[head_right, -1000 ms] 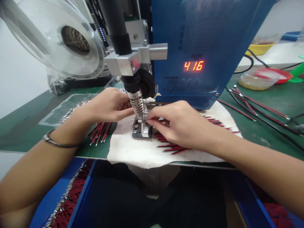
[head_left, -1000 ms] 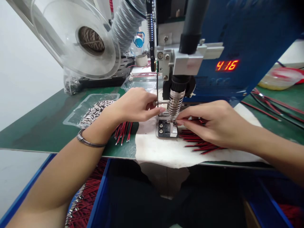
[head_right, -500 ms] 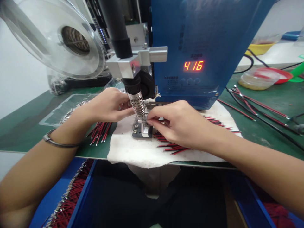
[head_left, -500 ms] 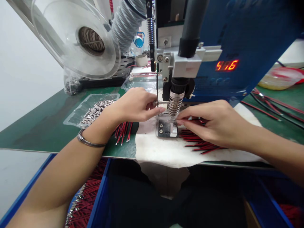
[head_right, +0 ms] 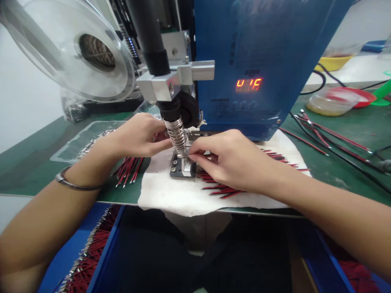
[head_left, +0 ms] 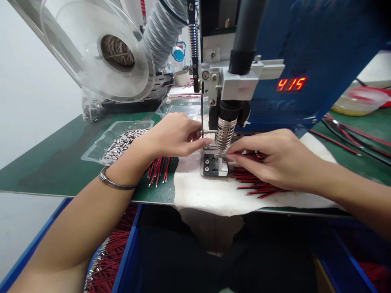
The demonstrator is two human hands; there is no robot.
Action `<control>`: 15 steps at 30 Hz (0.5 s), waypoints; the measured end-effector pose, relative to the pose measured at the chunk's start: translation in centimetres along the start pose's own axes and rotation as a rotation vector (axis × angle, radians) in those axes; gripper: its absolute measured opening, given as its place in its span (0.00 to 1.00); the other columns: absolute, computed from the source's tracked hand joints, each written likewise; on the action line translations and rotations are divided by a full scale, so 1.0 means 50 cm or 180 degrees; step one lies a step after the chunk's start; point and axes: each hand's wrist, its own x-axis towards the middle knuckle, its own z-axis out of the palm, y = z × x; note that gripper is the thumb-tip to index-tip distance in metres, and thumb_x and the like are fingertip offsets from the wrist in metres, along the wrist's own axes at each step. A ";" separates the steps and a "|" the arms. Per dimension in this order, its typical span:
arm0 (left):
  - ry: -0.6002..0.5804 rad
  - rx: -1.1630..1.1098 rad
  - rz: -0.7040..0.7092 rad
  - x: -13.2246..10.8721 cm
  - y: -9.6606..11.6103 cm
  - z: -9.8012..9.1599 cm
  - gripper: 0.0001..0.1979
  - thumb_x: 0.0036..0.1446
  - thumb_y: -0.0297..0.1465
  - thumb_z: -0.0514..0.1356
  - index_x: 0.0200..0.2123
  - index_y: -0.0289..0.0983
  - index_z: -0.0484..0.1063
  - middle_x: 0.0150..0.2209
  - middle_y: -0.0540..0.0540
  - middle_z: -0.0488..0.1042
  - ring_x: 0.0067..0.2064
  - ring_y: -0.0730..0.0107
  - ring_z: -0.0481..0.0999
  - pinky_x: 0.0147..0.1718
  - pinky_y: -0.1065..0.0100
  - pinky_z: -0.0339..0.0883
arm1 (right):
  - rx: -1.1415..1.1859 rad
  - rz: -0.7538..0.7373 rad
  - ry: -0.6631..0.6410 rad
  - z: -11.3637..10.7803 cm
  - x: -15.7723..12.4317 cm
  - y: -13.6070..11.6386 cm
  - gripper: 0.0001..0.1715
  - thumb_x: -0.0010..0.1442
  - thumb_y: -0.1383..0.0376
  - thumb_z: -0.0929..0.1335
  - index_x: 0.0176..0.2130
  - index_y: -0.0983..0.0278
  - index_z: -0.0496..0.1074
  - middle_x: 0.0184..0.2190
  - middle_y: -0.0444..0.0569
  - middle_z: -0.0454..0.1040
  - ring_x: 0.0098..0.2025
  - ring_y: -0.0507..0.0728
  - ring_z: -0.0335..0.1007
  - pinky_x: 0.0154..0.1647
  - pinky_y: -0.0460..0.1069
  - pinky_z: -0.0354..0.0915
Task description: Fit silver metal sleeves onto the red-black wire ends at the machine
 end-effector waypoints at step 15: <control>0.0071 0.0074 0.0056 0.001 -0.002 0.003 0.24 0.63 0.48 0.56 0.20 0.41 0.59 0.16 0.52 0.60 0.19 0.73 0.54 0.24 0.63 0.49 | -0.0037 -0.0083 0.0064 0.004 -0.002 0.001 0.07 0.67 0.70 0.71 0.42 0.62 0.81 0.32 0.45 0.85 0.27 0.53 0.78 0.28 0.47 0.67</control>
